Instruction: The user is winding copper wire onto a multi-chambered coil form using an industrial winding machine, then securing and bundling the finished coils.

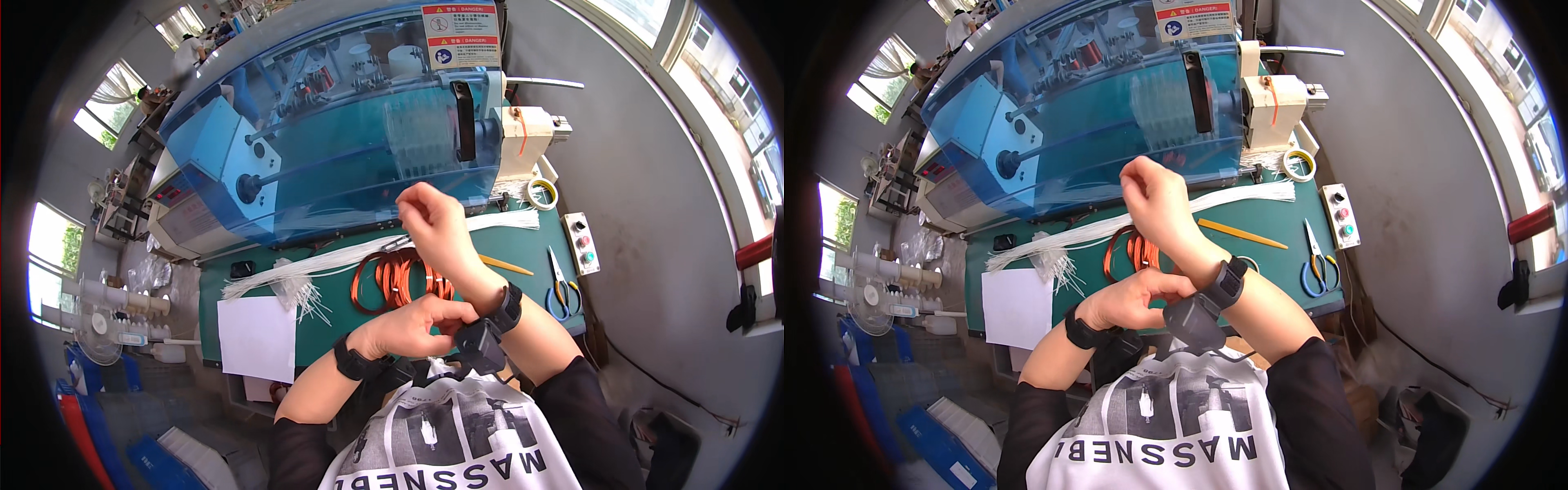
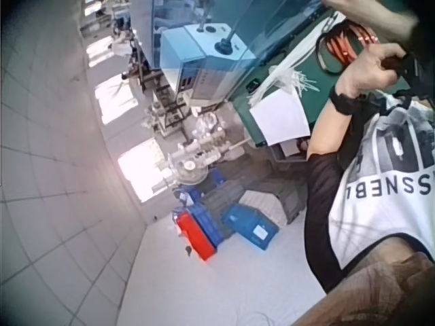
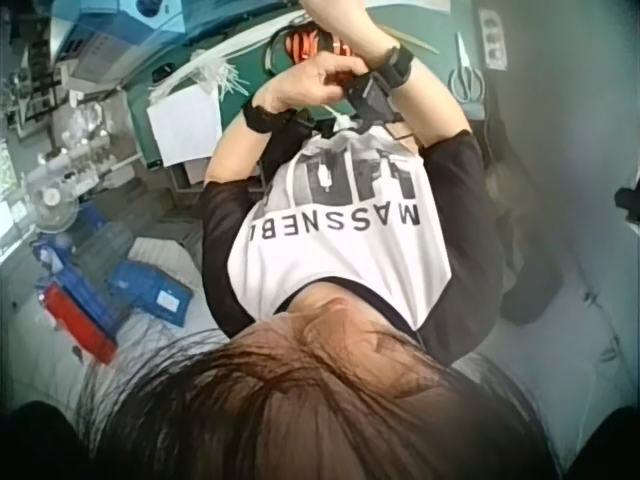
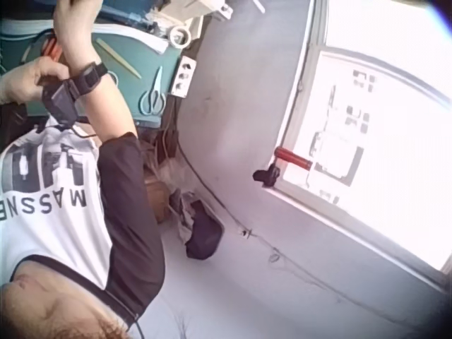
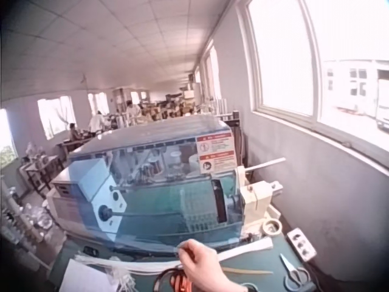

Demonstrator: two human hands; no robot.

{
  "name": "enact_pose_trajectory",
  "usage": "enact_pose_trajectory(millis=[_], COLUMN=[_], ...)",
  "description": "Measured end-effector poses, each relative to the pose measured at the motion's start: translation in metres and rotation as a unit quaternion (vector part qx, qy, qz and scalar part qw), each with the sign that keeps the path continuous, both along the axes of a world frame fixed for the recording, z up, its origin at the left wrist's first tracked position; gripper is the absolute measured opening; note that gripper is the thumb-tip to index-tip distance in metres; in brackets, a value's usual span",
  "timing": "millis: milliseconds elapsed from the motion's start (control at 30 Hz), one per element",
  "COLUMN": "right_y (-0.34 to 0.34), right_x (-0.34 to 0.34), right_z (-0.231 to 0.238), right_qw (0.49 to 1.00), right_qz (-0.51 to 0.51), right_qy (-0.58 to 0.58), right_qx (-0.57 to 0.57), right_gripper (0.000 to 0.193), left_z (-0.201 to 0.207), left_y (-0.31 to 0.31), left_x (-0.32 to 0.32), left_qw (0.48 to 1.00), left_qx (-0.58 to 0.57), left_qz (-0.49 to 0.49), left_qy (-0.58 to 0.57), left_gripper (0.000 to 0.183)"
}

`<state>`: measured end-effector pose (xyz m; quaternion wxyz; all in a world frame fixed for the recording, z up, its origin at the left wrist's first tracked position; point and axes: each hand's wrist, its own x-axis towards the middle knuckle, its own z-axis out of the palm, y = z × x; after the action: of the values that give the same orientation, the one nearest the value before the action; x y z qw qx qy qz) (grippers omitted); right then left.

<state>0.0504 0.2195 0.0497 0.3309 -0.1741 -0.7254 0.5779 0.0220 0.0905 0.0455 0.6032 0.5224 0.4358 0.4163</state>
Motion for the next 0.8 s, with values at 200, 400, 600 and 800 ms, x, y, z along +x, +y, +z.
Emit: enact_pose_trajectory(millis=[200, 400, 600, 800], right_y=[0.004, 0.040, 0.031, 0.022], right_x=[-0.009, -0.017, -0.025, -0.020], right_z=[0.005, -0.027, -0.047, -0.052], right_qw=[0.912, 0.919, 0.986, 0.992], right_qz=[0.094, -0.062, -0.161, -0.095], right_qy=[0.103, 0.087, -0.034, 0.008], right_qx=[-0.385, -0.379, 0.041, -0.082], right_gripper=[0.010, 0.009, 0.006, 0.008], left_z=[-0.027, -0.009, -0.015, -0.014], left_y=[-0.006, -0.018, -0.004, -0.011], left_x=[0.004, 0.020, 0.032, 0.028], left_qw=[0.995, 0.929, 0.931, 0.946], left_qx=[0.016, 0.006, -0.015, -0.123], left_qz=[0.059, 0.348, 0.365, 0.291], left_qy=[-0.075, -0.124, -0.016, -0.078], left_gripper=[0.025, 0.061, 0.047, 0.037])
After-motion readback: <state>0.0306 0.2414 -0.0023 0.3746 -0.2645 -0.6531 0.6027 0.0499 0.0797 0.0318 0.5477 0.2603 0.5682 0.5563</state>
